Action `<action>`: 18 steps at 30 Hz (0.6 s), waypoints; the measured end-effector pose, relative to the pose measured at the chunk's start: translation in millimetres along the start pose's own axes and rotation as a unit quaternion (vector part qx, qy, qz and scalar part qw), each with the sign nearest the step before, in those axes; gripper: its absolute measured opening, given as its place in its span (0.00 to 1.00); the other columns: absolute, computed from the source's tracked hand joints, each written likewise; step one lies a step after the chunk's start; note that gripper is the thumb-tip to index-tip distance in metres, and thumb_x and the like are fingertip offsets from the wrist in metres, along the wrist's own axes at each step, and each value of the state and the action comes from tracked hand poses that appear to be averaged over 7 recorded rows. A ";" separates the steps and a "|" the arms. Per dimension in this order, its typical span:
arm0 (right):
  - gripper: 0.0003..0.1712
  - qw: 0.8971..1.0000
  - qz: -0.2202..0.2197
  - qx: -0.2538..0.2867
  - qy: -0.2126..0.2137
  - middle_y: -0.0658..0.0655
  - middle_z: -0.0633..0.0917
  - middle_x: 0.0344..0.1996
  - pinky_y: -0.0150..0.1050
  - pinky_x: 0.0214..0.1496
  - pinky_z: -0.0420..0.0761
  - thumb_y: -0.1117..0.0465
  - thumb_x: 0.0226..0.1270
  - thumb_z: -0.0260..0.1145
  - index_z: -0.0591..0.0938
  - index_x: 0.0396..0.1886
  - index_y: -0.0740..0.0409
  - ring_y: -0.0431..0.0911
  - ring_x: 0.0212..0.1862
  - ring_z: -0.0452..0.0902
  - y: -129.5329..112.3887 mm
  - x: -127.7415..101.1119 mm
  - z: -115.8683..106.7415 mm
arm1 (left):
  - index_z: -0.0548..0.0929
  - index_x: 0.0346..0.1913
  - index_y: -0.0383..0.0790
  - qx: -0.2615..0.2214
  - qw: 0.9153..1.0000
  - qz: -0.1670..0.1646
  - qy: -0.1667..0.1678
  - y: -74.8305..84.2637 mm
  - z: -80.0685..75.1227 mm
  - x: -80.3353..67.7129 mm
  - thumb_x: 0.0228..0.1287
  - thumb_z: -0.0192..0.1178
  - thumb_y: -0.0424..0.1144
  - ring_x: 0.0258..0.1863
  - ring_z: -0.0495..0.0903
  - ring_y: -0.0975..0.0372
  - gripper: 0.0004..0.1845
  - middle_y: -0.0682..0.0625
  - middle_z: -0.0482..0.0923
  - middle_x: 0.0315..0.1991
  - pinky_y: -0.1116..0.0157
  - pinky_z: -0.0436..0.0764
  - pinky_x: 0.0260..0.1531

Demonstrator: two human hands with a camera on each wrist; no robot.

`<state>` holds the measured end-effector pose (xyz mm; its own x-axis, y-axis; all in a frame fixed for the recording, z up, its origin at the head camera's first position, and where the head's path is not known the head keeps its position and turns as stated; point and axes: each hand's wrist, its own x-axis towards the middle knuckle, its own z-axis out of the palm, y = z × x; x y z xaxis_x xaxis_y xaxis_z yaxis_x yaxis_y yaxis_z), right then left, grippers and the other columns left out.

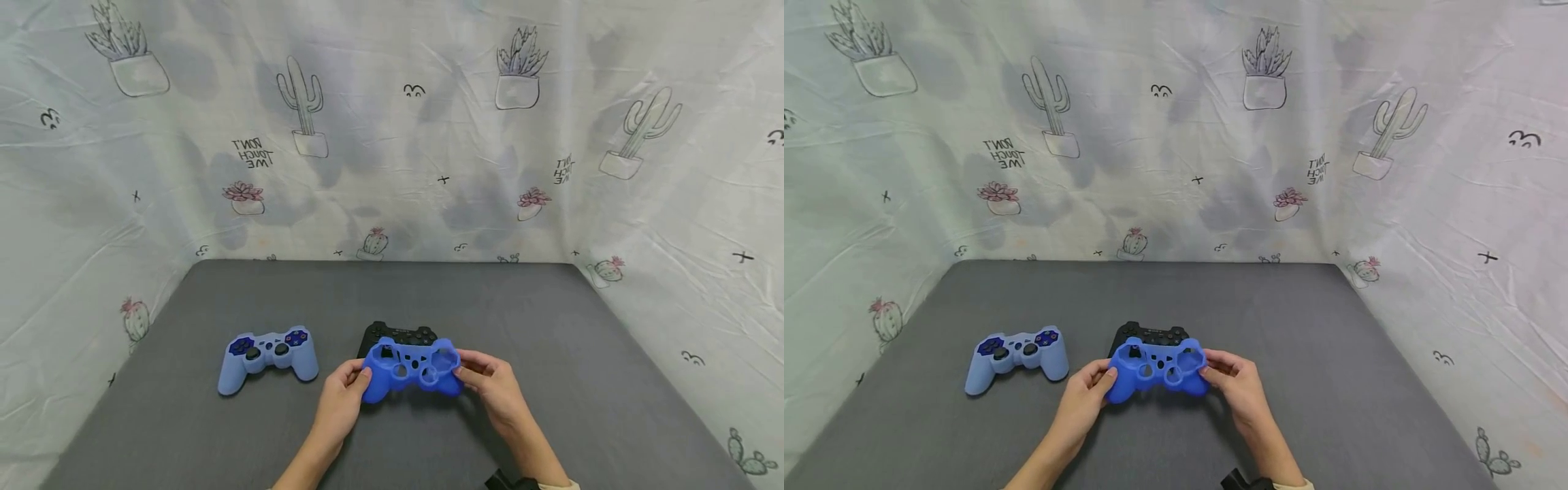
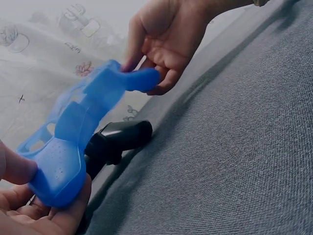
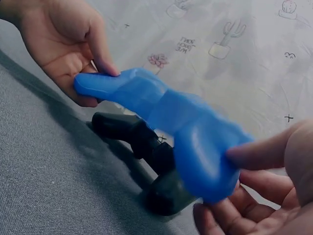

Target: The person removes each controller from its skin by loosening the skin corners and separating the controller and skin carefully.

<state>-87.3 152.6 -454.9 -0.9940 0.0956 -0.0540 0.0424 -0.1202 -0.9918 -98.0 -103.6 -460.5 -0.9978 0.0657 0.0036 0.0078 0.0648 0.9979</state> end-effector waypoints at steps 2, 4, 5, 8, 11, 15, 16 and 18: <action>0.18 1.000 0.007 0.005 0.008 0.64 0.85 0.40 0.37 0.40 0.80 0.72 0.62 0.69 0.80 0.51 0.76 0.49 0.40 0.80 -0.7 0.4 -0.1 | 0.79 0.54 0.27 -0.001 1.000 0.003 -0.001 -0.9 0.1 0.4 0.75 0.53 0.33 0.42 0.78 0.56 0.13 0.44 0.81 0.43 0.58 0.78 0.45; 0.19 1.000 0.010 0.009 0.004 0.64 0.85 0.42 0.35 0.40 0.79 0.70 0.63 0.69 0.80 0.51 0.76 0.48 0.40 0.80 -1.2 0.1 0.4 | 0.79 0.54 0.27 -0.005 1.000 0.008 0.006 -1.2 0.1 0.4 0.75 0.53 0.33 0.42 0.78 0.56 0.13 0.44 0.81 0.43 0.59 0.78 0.45; 0.19 1.000 0.010 0.009 0.001 0.65 0.85 0.43 0.35 0.41 0.80 0.70 0.63 0.69 0.80 0.52 0.77 0.48 0.40 0.80 -1.4 -0.4 0.8 | 0.79 0.54 0.27 -0.007 1.000 0.011 0.010 -1.3 0.1 0.3 0.75 0.54 0.32 0.42 0.78 0.56 0.13 0.43 0.81 0.43 0.60 0.78 0.45; 0.20 1.000 0.001 0.012 -0.011 0.66 0.84 0.46 0.35 0.43 0.80 0.71 0.64 0.68 0.80 0.54 0.76 0.47 0.43 0.80 -1.9 -1.5 1.6 | 0.79 0.53 0.26 -0.018 0.999 0.018 0.025 -1.6 0.1 0.5 0.74 0.54 0.31 0.43 0.79 0.56 0.12 0.42 0.81 0.43 0.63 0.79 0.45; 0.20 1.000 -0.005 0.006 -0.014 0.67 0.83 0.50 0.36 0.47 0.80 0.72 0.65 0.67 0.80 0.55 0.75 0.48 0.47 0.80 -3.3 -2.2 1.7 | 0.79 0.53 0.26 -0.023 0.999 0.022 0.034 -0.7 0.2 0.2 0.74 0.55 0.31 0.43 0.79 0.55 0.12 0.41 0.80 0.43 0.65 0.79 0.44; 0.21 0.999 -0.004 -0.025 -0.035 0.67 0.82 0.51 0.36 0.47 0.80 0.69 0.67 0.66 0.78 0.57 0.75 0.48 0.47 0.80 -3.9 -1.8 0.9 | 0.79 0.52 0.26 -0.017 0.999 0.022 0.042 0.1 1.1 0.1 0.74 0.54 0.30 0.42 0.80 0.55 0.12 0.41 0.80 0.43 0.65 0.79 0.45; 0.21 0.998 -0.004 -0.034 -0.045 0.67 0.83 0.50 0.36 0.47 0.80 0.68 0.68 0.66 0.78 0.57 0.76 0.48 0.47 0.80 -3.5 -1.7 0.4 | 0.79 0.52 0.26 -0.015 0.999 0.022 0.045 0.3 1.3 0.2 0.73 0.54 0.30 0.42 0.80 0.55 0.11 0.41 0.80 0.43 0.65 0.79 0.44; 0.22 0.997 -0.006 -0.046 -0.058 0.65 0.84 0.46 0.35 0.44 0.80 0.66 0.69 0.66 0.77 0.57 0.77 0.46 0.42 0.81 -2.1 -1.4 -1.4 | 0.80 0.51 0.25 -0.014 0.998 0.026 0.048 0.3 1.4 0.4 0.73 0.55 0.29 0.42 0.80 0.55 0.11 0.41 0.81 0.43 0.65 0.80 0.44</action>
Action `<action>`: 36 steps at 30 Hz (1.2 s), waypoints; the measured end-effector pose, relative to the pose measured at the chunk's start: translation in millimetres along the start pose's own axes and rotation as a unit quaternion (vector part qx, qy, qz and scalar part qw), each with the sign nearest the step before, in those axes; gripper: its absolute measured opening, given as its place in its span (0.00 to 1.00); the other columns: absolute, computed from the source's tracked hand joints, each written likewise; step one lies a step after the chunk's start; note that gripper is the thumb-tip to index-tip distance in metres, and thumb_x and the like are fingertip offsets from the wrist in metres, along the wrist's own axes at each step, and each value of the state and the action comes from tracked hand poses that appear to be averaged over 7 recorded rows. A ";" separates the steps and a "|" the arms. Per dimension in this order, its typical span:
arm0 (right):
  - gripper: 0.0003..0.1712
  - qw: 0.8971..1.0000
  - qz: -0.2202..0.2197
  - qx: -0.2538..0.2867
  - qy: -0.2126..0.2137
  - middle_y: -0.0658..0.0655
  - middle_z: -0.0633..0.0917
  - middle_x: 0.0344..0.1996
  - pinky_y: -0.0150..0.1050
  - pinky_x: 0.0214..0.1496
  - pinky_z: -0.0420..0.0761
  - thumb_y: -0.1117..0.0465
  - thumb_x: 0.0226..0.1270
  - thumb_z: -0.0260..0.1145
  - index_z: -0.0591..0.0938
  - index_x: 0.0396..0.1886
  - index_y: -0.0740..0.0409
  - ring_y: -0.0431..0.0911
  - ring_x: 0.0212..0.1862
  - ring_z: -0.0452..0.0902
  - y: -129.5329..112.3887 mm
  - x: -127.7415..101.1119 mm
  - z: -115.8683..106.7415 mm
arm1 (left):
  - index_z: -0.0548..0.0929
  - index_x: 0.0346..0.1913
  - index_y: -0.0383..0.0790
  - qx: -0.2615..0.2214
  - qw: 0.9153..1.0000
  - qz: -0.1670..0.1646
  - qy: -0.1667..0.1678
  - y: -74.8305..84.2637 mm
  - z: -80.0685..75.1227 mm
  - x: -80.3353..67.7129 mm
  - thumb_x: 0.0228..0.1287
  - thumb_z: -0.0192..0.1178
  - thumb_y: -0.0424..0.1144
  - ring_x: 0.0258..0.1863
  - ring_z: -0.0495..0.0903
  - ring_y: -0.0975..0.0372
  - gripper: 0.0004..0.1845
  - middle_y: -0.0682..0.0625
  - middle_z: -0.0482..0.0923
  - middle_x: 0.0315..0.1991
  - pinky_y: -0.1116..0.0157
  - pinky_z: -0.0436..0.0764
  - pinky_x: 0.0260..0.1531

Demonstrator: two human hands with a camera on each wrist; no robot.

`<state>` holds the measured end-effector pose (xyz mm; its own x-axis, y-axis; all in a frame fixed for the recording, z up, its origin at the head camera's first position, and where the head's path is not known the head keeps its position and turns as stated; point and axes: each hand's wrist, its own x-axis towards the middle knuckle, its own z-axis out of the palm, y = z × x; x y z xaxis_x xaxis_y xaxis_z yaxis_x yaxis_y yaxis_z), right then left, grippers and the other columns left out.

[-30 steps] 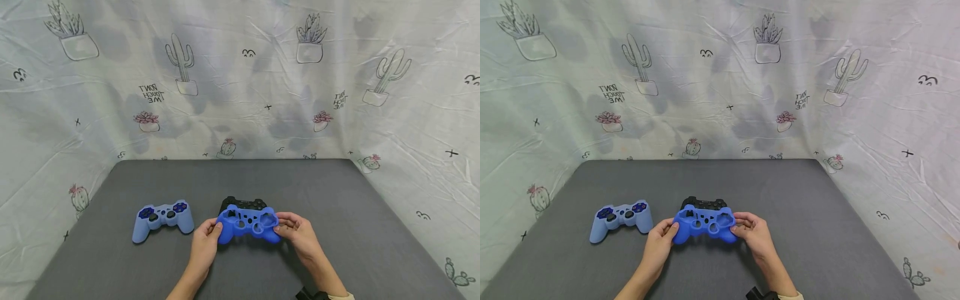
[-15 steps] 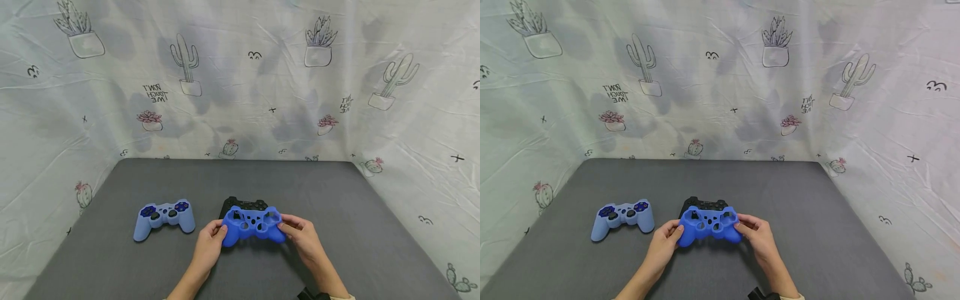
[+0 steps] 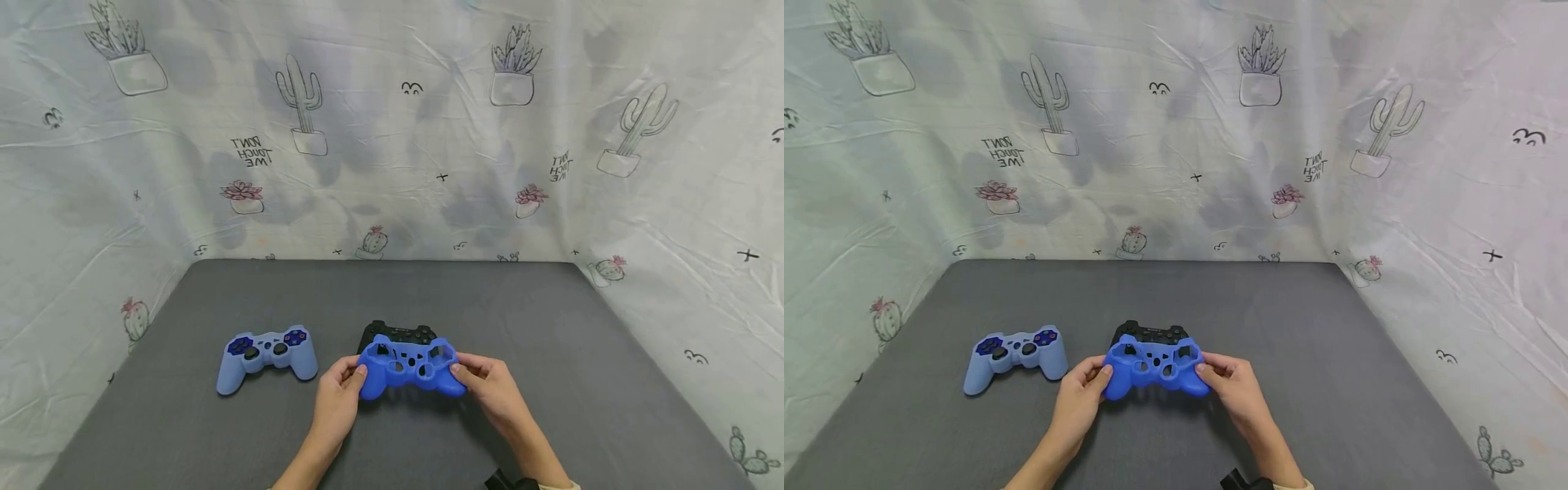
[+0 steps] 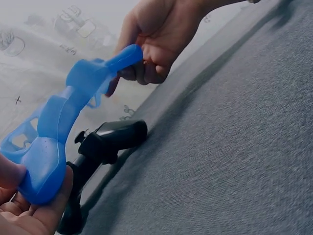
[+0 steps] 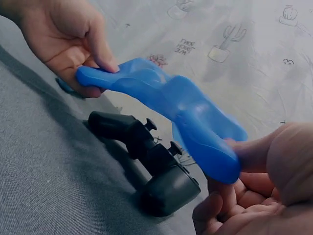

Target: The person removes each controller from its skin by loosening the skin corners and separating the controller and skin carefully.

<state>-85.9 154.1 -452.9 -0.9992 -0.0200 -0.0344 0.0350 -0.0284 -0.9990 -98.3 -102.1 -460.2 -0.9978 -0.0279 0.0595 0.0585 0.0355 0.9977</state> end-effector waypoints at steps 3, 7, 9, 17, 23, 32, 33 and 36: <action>0.20 1.000 -0.002 -0.002 -0.001 0.61 0.86 0.34 0.32 0.35 0.77 0.65 0.68 0.67 0.79 0.52 0.79 0.43 0.31 0.78 2.4 0.8 -0.6 | 0.80 0.51 0.25 -0.001 1.000 0.007 0.003 0.0 -2.1 -0.2 0.73 0.55 0.29 0.41 0.80 0.55 0.11 0.41 0.81 0.42 0.66 0.79 0.44; 0.18 1.000 0.005 0.018 0.024 0.57 0.83 0.25 0.33 0.28 0.71 0.61 0.67 0.69 0.83 0.45 0.75 0.42 0.26 0.72 4.0 1.1 -0.6 | 0.81 0.50 0.27 -0.001 1.000 0.009 -0.006 -0.1 -1.6 0.0 0.73 0.56 0.30 0.41 0.80 0.55 0.10 0.42 0.81 0.41 0.66 0.80 0.44; 0.17 0.999 0.011 0.036 0.029 0.58 0.83 0.27 0.33 0.29 0.74 0.60 0.68 0.69 0.83 0.45 0.73 0.43 0.27 0.73 3.9 1.0 0.3 | 0.81 0.50 0.27 -0.001 1.000 0.010 -0.012 -0.7 -1.1 0.1 0.73 0.56 0.30 0.41 0.81 0.55 0.10 0.42 0.81 0.41 0.64 0.80 0.44; 0.18 0.998 0.014 0.047 0.047 0.61 0.84 0.33 0.35 0.34 0.79 0.61 0.69 0.68 0.84 0.46 0.74 0.46 0.32 0.76 4.0 -0.5 3.5 | 0.81 0.50 0.28 0.004 1.000 -0.002 -0.016 -1.0 0.4 -0.5 0.73 0.55 0.31 0.42 0.81 0.56 0.10 0.42 0.81 0.41 0.63 0.80 0.45; 0.19 1.000 0.015 0.011 -0.001 0.64 0.85 0.37 0.35 0.37 0.80 0.64 0.68 0.68 0.81 0.51 0.76 0.47 0.33 0.78 2.6 0.5 2.4 | 0.80 0.51 0.26 0.002 1.000 0.007 -0.011 0.1 -2.5 -1.2 0.73 0.56 0.31 0.42 0.81 0.55 0.11 0.42 0.81 0.42 0.63 0.80 0.46; 0.17 1.000 0.026 0.003 0.015 0.59 0.83 0.34 0.35 0.37 0.76 0.66 0.68 0.67 0.81 0.50 0.77 0.46 0.35 0.74 3.5 0.0 3.6 | 0.80 0.50 0.25 -0.004 1.000 -0.006 0.001 -2.4 -5.4 -1.7 0.73 0.55 0.30 0.39 0.79 0.56 0.11 0.42 0.81 0.40 0.67 0.79 0.40; 0.17 0.999 0.029 0.002 0.019 0.59 0.83 0.34 0.35 0.37 0.76 0.67 0.67 0.67 0.81 0.49 0.77 0.46 0.35 0.75 3.6 0.2 3.7 | 0.80 0.50 0.25 -0.006 1.000 -0.005 0.000 -2.6 -5.3 -1.3 0.72 0.55 0.30 0.39 0.79 0.56 0.11 0.42 0.81 0.39 0.68 0.79 0.40; 0.16 0.999 0.038 0.013 0.031 0.60 0.83 0.36 0.37 0.40 0.79 0.67 0.67 0.67 0.81 0.48 0.76 0.47 0.37 0.77 2.8 1.6 3.4 | 0.80 0.50 0.26 -0.006 1.000 0.003 -0.006 -2.1 -4.5 0.8 0.73 0.56 0.30 0.38 0.79 0.57 0.11 0.42 0.82 0.39 0.68 0.79 0.40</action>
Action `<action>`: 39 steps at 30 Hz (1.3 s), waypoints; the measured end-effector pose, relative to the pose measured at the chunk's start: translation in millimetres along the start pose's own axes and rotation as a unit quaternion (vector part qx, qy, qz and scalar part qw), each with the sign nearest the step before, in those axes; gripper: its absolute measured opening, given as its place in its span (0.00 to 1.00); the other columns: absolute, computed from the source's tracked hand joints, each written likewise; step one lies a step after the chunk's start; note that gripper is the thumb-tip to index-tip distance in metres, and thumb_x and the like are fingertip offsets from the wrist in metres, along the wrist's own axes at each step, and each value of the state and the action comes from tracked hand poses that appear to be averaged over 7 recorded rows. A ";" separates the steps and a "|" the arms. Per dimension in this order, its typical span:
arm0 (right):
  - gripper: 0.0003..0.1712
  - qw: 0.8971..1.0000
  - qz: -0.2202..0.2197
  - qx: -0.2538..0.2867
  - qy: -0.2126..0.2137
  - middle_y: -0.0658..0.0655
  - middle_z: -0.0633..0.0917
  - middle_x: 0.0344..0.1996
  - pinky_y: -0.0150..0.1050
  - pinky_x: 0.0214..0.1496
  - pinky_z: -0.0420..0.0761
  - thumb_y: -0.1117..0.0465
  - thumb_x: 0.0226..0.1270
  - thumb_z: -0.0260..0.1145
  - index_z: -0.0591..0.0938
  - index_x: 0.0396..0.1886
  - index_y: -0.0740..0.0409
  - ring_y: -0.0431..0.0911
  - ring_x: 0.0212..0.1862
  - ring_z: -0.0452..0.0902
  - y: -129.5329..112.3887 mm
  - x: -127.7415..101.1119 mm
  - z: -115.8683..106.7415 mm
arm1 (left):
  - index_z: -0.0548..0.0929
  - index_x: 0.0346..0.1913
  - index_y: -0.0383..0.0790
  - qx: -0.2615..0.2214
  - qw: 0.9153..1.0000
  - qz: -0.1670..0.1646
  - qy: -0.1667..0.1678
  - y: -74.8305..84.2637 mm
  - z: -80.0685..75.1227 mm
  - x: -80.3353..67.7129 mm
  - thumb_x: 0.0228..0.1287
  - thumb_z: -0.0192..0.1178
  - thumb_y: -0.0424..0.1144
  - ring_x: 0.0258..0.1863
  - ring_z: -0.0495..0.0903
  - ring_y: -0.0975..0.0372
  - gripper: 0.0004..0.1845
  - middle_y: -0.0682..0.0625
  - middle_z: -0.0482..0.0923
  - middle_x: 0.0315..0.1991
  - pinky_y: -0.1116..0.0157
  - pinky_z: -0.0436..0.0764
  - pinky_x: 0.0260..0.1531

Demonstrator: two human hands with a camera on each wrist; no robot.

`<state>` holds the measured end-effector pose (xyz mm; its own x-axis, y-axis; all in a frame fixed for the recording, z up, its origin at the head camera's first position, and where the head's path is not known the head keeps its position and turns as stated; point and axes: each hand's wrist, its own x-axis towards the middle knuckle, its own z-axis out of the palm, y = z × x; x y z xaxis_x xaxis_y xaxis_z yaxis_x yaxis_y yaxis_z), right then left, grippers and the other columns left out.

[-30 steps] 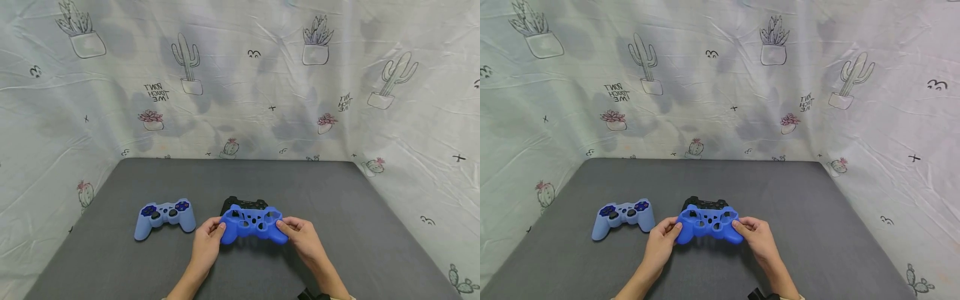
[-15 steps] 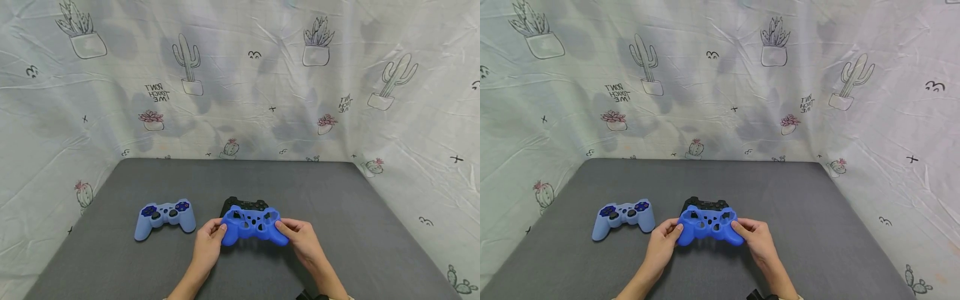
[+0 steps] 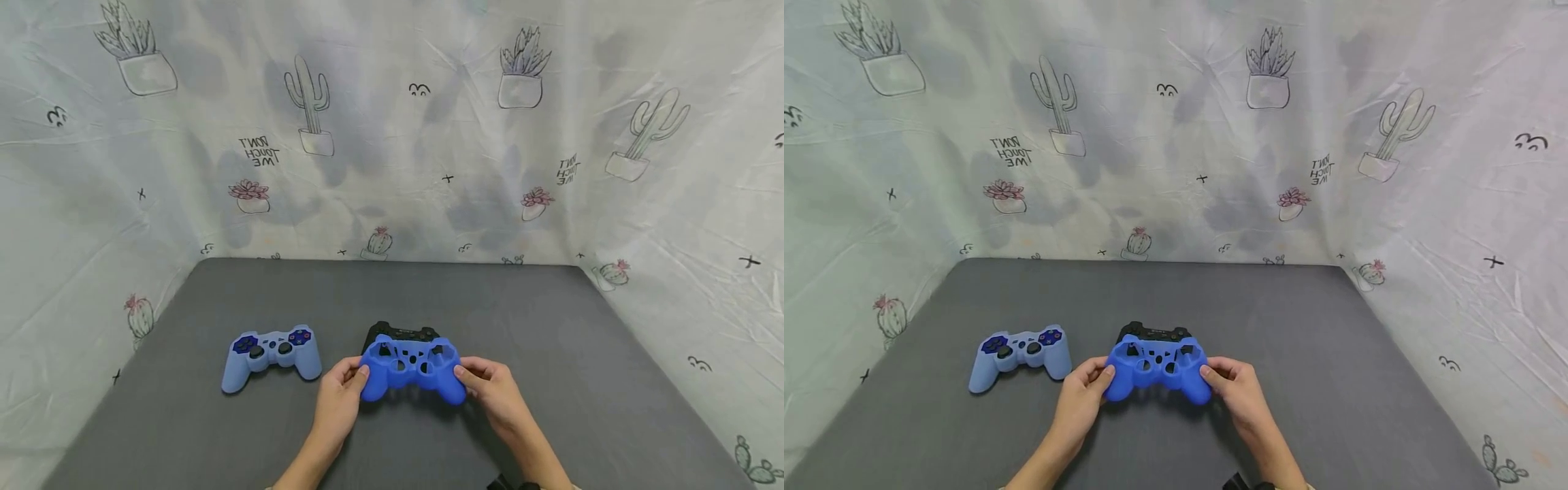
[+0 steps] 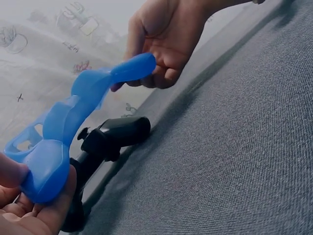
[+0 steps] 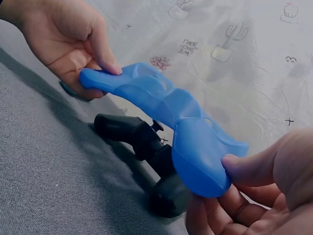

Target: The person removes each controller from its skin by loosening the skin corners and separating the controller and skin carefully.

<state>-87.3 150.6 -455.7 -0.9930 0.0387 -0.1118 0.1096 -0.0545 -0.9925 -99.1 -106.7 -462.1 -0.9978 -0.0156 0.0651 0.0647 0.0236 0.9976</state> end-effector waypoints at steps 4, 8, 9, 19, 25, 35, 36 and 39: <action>0.15 0.999 0.013 0.027 0.014 0.61 0.83 0.39 0.41 0.43 0.81 0.67 0.67 0.67 0.81 0.48 0.75 0.49 0.41 0.79 -2.2 0.1 -0.1 | 0.81 0.51 0.27 -0.002 1.000 0.003 -0.012 2.0 1.0 -0.2 0.73 0.56 0.32 0.38 0.79 0.57 0.12 0.43 0.82 0.39 0.67 0.78 0.39; 0.14 0.999 0.027 0.029 0.028 0.60 0.83 0.39 0.41 0.42 0.81 0.68 0.67 0.67 0.82 0.47 0.74 0.49 0.41 0.78 -4.2 -1.1 0.3 | 0.81 0.52 0.28 -0.002 1.000 -0.001 -0.018 5.0 2.7 -1.6 0.73 0.56 0.34 0.39 0.79 0.57 0.12 0.44 0.82 0.40 0.64 0.78 0.40; 0.13 0.999 0.029 0.030 0.033 0.60 0.83 0.38 0.41 0.42 0.81 0.68 0.67 0.66 0.82 0.47 0.74 0.50 0.40 0.78 -4.7 -1.8 0.6 | 0.81 0.52 0.29 0.000 1.000 0.001 -0.019 6.3 3.7 -1.3 0.73 0.56 0.34 0.39 0.79 0.57 0.12 0.44 0.82 0.40 0.63 0.78 0.41; 0.15 0.994 0.049 0.059 -0.082 0.58 0.85 0.41 0.37 0.43 0.80 0.66 0.71 0.63 0.81 0.52 0.73 0.45 0.40 0.80 -14.3 -11.6 -26.8 | 0.82 0.49 0.30 0.037 0.996 0.041 -0.065 22.5 14.7 4.7 0.71 0.58 0.34 0.38 0.80 0.57 0.11 0.45 0.82 0.39 0.60 0.78 0.41; 0.13 0.981 0.049 0.053 -0.182 0.58 0.85 0.44 0.39 0.45 0.81 0.68 0.73 0.60 0.82 0.53 0.67 0.45 0.42 0.82 -27.7 -6.9 -62.4 | 0.81 0.51 0.28 0.004 0.993 0.014 -0.118 21.4 22.8 4.8 0.71 0.59 0.35 0.39 0.80 0.58 0.13 0.45 0.83 0.41 0.63 0.78 0.40; 0.09 0.979 0.011 -0.003 -0.206 0.54 0.84 0.37 0.37 0.38 0.80 0.69 0.74 0.59 0.84 0.47 0.61 0.43 0.35 0.80 -45.5 10.8 -109.4 | 0.83 0.49 0.27 -0.072 0.987 0.002 -0.145 24.1 57.4 16.9 0.68 0.62 0.32 0.38 0.83 0.58 0.12 0.42 0.85 0.39 0.62 0.82 0.37; 0.09 0.978 0.003 -0.008 -0.206 0.54 0.84 0.37 0.36 0.38 0.80 0.69 0.74 0.58 0.84 0.47 0.62 0.42 0.35 0.79 -45.4 14.6 -112.9 | 0.83 0.49 0.27 -0.079 0.986 -0.002 -0.144 24.2 60.8 18.4 0.68 0.62 0.32 0.39 0.84 0.58 0.12 0.42 0.85 0.40 0.61 0.82 0.37; 0.10 0.976 -0.008 -0.014 -0.216 0.54 0.84 0.38 0.37 0.39 0.81 0.70 0.74 0.57 0.83 0.48 0.63 0.43 0.36 0.81 -43.6 26.1 -123.6 | 0.82 0.49 0.26 -0.096 0.985 -0.011 -0.143 23.1 71.0 22.1 0.67 0.63 0.30 0.40 0.84 0.56 0.11 0.41 0.85 0.40 0.60 0.83 0.38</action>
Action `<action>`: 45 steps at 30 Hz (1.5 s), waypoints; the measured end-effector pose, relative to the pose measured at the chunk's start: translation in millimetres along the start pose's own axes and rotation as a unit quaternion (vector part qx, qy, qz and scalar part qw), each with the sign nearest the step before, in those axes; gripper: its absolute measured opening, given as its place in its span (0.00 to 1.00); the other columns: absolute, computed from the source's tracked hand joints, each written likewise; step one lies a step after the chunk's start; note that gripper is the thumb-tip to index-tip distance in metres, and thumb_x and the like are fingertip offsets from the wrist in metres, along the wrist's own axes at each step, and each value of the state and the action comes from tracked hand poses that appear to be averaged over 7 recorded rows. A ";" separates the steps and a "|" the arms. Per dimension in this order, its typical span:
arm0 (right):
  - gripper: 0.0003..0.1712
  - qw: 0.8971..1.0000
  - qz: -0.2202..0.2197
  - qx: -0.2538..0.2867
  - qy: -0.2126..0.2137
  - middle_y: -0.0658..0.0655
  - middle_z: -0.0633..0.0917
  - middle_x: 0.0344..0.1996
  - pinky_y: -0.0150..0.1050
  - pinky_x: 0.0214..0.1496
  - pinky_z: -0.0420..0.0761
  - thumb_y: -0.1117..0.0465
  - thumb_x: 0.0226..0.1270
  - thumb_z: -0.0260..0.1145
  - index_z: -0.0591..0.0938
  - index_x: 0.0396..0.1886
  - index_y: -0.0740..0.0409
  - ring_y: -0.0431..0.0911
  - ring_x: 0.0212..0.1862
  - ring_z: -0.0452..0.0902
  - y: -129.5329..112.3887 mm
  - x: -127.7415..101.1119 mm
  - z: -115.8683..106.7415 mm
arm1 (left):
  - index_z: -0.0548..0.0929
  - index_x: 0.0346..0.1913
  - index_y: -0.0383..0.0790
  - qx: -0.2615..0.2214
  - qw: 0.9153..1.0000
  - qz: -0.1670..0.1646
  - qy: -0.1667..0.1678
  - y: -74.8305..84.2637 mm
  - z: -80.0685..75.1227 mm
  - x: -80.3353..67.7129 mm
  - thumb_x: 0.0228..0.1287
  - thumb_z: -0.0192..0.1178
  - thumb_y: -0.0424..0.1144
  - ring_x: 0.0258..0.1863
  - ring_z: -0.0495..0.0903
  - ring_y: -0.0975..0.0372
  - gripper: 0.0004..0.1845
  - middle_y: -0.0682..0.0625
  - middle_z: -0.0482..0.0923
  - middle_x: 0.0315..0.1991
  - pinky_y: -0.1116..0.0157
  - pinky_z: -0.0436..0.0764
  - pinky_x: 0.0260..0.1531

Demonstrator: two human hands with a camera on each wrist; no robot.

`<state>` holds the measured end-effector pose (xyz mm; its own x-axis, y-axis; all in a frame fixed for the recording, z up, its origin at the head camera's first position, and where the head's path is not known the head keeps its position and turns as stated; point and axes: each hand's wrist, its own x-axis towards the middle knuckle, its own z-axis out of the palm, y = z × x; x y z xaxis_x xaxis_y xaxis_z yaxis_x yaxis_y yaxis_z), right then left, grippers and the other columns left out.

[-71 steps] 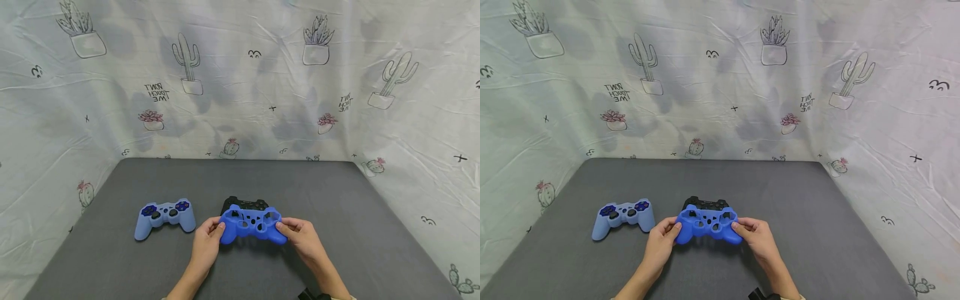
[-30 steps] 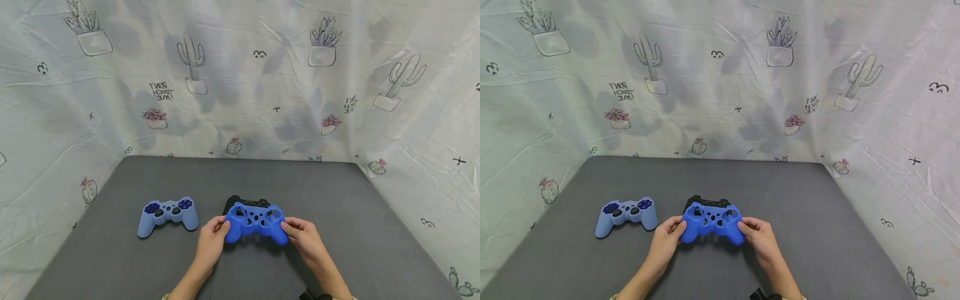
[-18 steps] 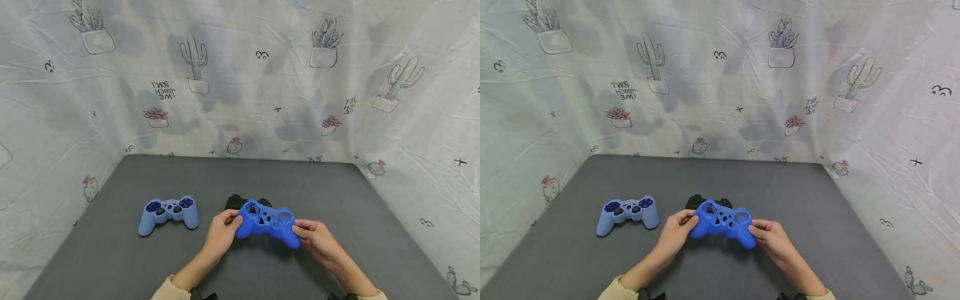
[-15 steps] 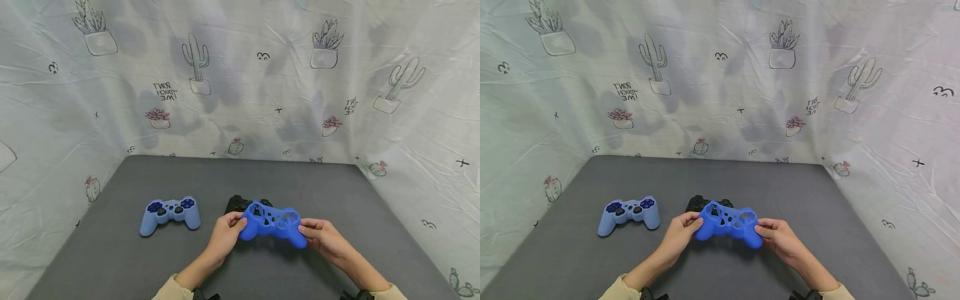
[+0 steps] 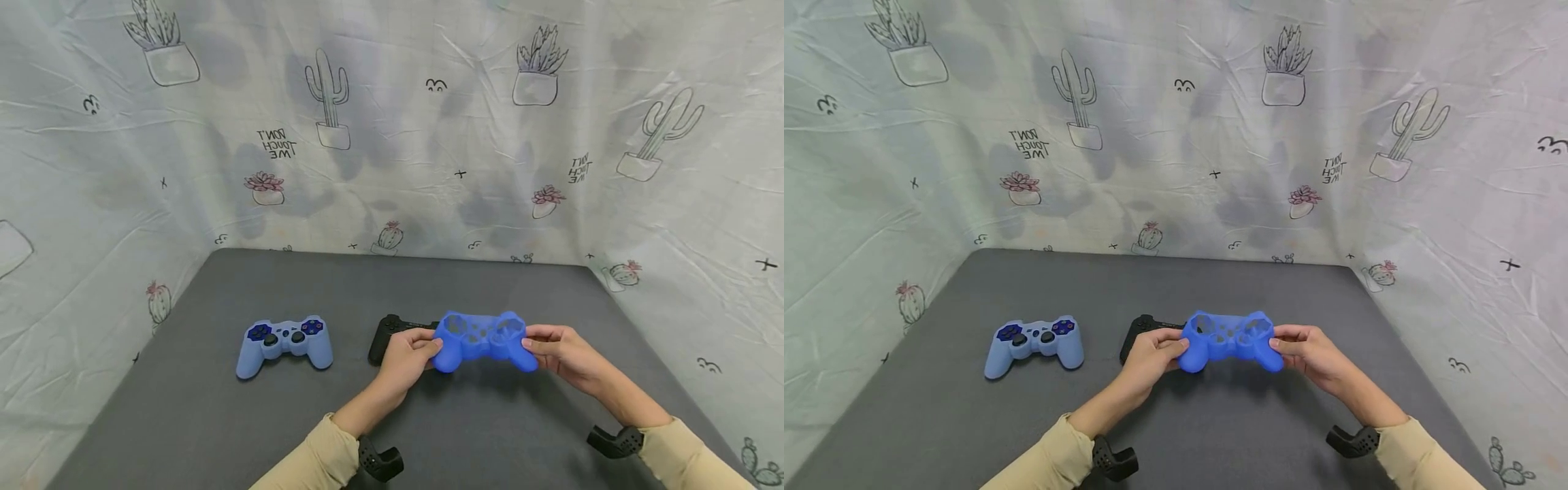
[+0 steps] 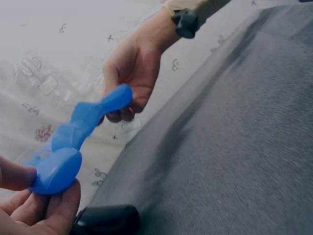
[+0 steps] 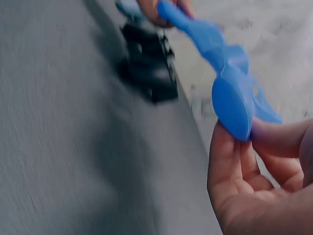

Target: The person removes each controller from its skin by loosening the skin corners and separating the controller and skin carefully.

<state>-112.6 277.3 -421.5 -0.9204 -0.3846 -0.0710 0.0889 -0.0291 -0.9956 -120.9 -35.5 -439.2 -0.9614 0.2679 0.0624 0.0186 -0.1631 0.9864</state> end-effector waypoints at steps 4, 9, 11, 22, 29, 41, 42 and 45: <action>0.13 1.000 0.002 -0.001 -0.015 0.55 0.85 0.40 0.40 0.44 0.82 0.72 0.74 0.55 0.84 0.49 0.64 0.44 0.40 0.83 2.6 3.2 -20.7 | 0.82 0.49 0.26 -0.013 1.000 -0.003 -0.004 -4.4 14.6 8.8 0.66 0.63 0.30 0.41 0.84 0.56 0.12 0.42 0.85 0.40 0.60 0.83 0.38; 0.16 0.999 0.002 0.021 -0.029 0.55 0.86 0.42 0.39 0.45 0.82 0.74 0.76 0.51 0.84 0.50 0.63 0.44 0.42 0.83 5.9 4.8 -39.8 | 0.82 0.49 0.26 -0.019 1.000 -0.007 -0.001 -10.2 28.1 21.0 0.66 0.63 0.30 0.40 0.85 0.57 0.12 0.42 0.85 0.40 0.61 0.84 0.36; 0.18 0.999 0.003 0.030 -0.032 0.55 0.86 0.42 0.39 0.46 0.82 0.74 0.76 0.49 0.84 0.50 0.62 0.44 0.42 0.83 6.6 5.6 -45.6 | 0.82 0.48 0.26 -0.022 1.000 -0.013 0.003 -10.1 32.1 25.5 0.66 0.63 0.29 0.40 0.85 0.57 0.11 0.42 0.85 0.40 0.61 0.84 0.36; 0.23 0.997 0.004 0.076 -0.033 0.53 0.86 0.39 0.37 0.44 0.82 0.76 0.78 0.43 0.85 0.46 0.60 0.43 0.39 0.82 14.3 11.4 -68.6 | 0.85 0.47 0.29 -0.045 0.998 -0.035 0.037 -12.4 52.6 45.3 0.64 0.65 0.28 0.38 0.85 0.58 0.10 0.45 0.85 0.38 0.60 0.84 0.36; 0.18 0.996 0.023 0.057 0.066 0.53 0.86 0.37 0.37 0.43 0.82 0.73 0.76 0.51 0.86 0.43 0.57 0.42 0.37 0.82 14.7 21.6 -71.4 | 0.85 0.47 0.28 -0.026 0.996 -0.047 0.066 -11.3 60.9 63.8 0.64 0.64 0.26 0.38 0.85 0.58 0.10 0.45 0.85 0.36 0.61 0.84 0.36; 0.11 0.986 0.060 0.050 0.147 0.53 0.86 0.35 0.37 0.43 0.81 0.71 0.75 0.56 0.84 0.41 0.55 0.42 0.37 0.82 21.1 36.1 -83.6 | 0.87 0.43 0.32 0.122 0.981 -0.046 0.146 -20.8 83.6 91.3 0.63 0.64 0.27 0.35 0.80 0.60 0.07 0.52 0.82 0.30 0.63 0.80 0.36; 0.11 0.986 0.060 0.044 0.151 0.52 0.85 0.35 0.37 0.42 0.81 0.71 0.75 0.56 0.83 0.41 0.55 0.41 0.37 0.82 22.3 37.2 -84.6 | 0.86 0.43 0.32 0.126 0.980 -0.045 0.147 -21.7 84.5 92.9 0.63 0.64 0.27 0.36 0.80 0.59 0.07 0.51 0.83 0.30 0.63 0.80 0.36; 0.09 0.983 0.066 0.019 0.167 0.50 0.85 0.34 0.37 0.41 0.81 0.69 0.74 0.59 0.84 0.40 0.53 0.40 0.35 0.80 26.6 40.8 -87.4 | 0.86 0.44 0.30 0.135 0.978 -0.045 0.150 -24.4 86.3 96.6 0.63 0.63 0.26 0.40 0.80 0.56 0.08 0.48 0.83 0.32 0.61 0.81 0.39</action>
<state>-181.0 341.5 -456.1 -0.9730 -0.0620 -0.2222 0.2246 -0.0362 -0.9738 -190.6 76.4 -444.1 -0.9990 -0.0278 -0.0337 -0.0366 0.1151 0.9927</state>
